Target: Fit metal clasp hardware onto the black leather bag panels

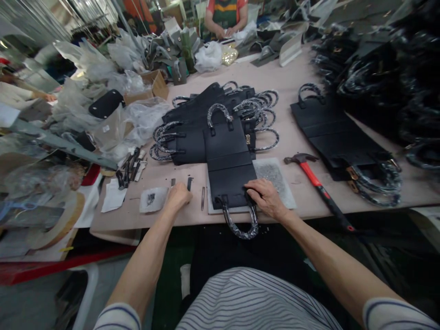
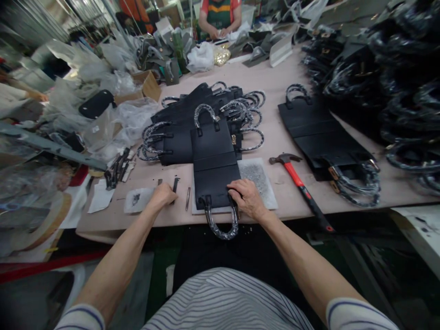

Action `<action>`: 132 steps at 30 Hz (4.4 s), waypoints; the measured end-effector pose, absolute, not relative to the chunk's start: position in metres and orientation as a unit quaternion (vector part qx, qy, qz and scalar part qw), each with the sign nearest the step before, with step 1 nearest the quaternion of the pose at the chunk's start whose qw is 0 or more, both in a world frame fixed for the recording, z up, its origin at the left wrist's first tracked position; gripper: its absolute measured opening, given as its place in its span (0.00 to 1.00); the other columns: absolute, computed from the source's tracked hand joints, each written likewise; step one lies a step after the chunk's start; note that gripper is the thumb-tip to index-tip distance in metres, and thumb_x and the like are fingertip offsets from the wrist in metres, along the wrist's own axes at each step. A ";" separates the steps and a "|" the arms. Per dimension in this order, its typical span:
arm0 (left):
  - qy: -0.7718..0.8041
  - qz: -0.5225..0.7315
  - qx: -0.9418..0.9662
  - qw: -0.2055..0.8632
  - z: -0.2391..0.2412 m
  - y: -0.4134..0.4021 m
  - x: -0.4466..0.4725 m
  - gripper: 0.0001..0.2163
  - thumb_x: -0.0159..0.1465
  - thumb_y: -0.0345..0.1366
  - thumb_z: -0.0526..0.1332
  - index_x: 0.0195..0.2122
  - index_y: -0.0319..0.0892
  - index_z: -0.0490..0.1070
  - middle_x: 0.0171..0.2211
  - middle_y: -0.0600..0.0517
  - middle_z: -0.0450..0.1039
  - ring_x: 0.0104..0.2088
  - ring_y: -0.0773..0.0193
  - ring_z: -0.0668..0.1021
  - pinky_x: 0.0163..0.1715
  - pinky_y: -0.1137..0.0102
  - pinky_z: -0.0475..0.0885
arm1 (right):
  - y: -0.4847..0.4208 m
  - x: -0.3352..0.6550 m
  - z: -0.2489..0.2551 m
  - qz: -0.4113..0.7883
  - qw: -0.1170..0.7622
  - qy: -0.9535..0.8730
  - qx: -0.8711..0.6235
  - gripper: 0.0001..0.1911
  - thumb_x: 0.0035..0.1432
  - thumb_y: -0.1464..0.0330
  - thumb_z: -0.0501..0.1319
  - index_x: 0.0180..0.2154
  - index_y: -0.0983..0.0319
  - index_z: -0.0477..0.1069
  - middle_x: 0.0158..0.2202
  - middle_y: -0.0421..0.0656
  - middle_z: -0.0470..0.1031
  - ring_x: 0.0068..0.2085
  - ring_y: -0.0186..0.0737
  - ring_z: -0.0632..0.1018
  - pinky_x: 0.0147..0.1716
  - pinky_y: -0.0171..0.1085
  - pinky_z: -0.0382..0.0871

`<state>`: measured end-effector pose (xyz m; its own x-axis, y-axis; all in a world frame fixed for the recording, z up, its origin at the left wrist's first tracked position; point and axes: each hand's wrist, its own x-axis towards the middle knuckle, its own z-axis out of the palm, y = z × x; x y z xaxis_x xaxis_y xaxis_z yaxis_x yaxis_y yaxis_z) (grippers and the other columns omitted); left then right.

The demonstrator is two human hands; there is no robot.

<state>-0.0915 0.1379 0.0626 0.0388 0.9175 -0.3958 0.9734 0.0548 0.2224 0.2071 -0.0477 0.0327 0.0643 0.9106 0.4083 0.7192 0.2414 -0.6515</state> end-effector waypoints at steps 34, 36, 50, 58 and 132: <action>0.419 0.384 0.597 0.567 0.050 0.032 -0.004 0.11 0.55 0.34 0.72 0.37 0.40 0.75 0.35 0.50 0.82 0.37 0.61 0.84 0.42 0.68 0.79 | -0.046 0.210 0.031 0.108 0.448 -0.660 -0.594 0.08 0.67 0.68 0.59 0.44 0.59 0.76 0.43 0.45 0.79 0.44 0.47 0.76 0.46 0.47 0.64; 0.414 0.378 0.622 0.546 0.048 0.029 -0.004 0.09 0.55 0.34 0.72 0.36 0.41 0.77 0.36 0.50 0.82 0.38 0.61 0.83 0.42 0.68 0.79 | -0.045 0.210 0.031 0.108 0.446 -0.661 -0.594 0.08 0.67 0.68 0.59 0.44 0.59 0.76 0.43 0.45 0.79 0.44 0.47 0.76 0.46 0.47 0.64; 0.407 0.386 0.687 0.462 0.041 0.025 -0.006 0.08 0.56 0.35 0.73 0.37 0.42 0.79 0.36 0.50 0.83 0.38 0.60 0.83 0.44 0.65 0.79 | -0.045 0.210 0.032 0.113 0.443 -0.659 -0.597 0.07 0.67 0.69 0.59 0.44 0.59 0.76 0.42 0.45 0.80 0.43 0.46 0.76 0.45 0.47 0.64; 0.391 0.393 0.719 0.420 0.038 0.023 -0.005 0.07 0.59 0.36 0.72 0.38 0.43 0.80 0.37 0.50 0.83 0.40 0.60 0.83 0.47 0.64 0.79 | -0.045 0.209 0.032 0.104 0.449 -0.658 -0.596 0.07 0.66 0.69 0.60 0.43 0.59 0.75 0.42 0.44 0.79 0.43 0.46 0.76 0.44 0.46 0.63; 0.345 0.379 0.794 0.328 0.036 0.024 -0.002 0.04 0.63 0.35 0.65 0.39 0.44 0.76 0.37 0.51 0.80 0.38 0.61 0.82 0.43 0.68 0.77 | -0.132 0.321 0.027 -0.073 0.288 -0.522 -0.799 0.13 0.61 0.65 0.56 0.40 0.63 0.77 0.41 0.55 0.78 0.45 0.58 0.76 0.48 0.55 0.70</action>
